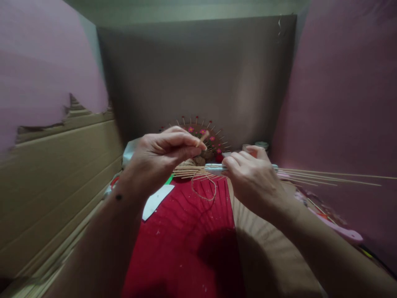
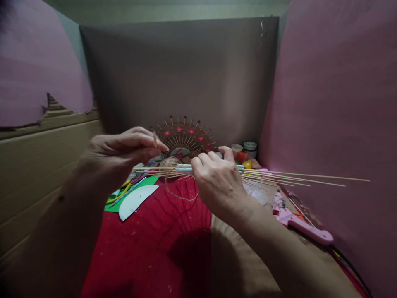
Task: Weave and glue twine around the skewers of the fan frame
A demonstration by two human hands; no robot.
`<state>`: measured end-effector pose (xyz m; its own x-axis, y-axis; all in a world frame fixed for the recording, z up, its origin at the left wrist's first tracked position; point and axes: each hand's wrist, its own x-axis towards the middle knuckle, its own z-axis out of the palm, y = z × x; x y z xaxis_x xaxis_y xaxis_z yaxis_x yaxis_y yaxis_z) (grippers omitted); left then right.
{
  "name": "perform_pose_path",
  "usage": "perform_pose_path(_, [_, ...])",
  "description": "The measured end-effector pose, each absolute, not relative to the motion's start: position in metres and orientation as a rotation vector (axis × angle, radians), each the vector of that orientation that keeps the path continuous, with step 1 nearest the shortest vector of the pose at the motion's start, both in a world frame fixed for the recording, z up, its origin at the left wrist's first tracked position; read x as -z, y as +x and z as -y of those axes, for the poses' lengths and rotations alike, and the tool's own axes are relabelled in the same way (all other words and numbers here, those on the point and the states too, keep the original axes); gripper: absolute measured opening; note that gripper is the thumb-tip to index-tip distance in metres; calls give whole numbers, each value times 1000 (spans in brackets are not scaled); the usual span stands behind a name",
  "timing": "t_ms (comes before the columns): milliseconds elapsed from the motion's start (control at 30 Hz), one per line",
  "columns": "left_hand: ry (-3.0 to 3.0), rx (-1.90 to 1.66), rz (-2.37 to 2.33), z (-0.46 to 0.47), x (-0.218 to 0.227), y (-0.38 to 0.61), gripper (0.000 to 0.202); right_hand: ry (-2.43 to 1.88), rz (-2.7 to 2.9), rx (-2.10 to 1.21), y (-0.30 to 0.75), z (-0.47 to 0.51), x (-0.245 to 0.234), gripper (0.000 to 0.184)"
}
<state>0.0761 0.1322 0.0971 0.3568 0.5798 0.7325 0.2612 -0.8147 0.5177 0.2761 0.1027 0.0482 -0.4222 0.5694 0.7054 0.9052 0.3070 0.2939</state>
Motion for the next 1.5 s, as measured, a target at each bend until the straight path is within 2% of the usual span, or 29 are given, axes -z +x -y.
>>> perform_pose_path(133, [2125, -1307, -698, -136, -93, 85, 8, -1308, 2108, 929, 275, -101, -48, 10])
perform_pose_path(400, [2093, -1480, -712, -142, -88, 88, 7, -1345, 2134, 912, 273, -101, -49, 12])
perform_pose_path(1500, [2261, -1465, -735, -142, -84, 91, 5, -1287, 2095, 968, 273, -102, -46, 13])
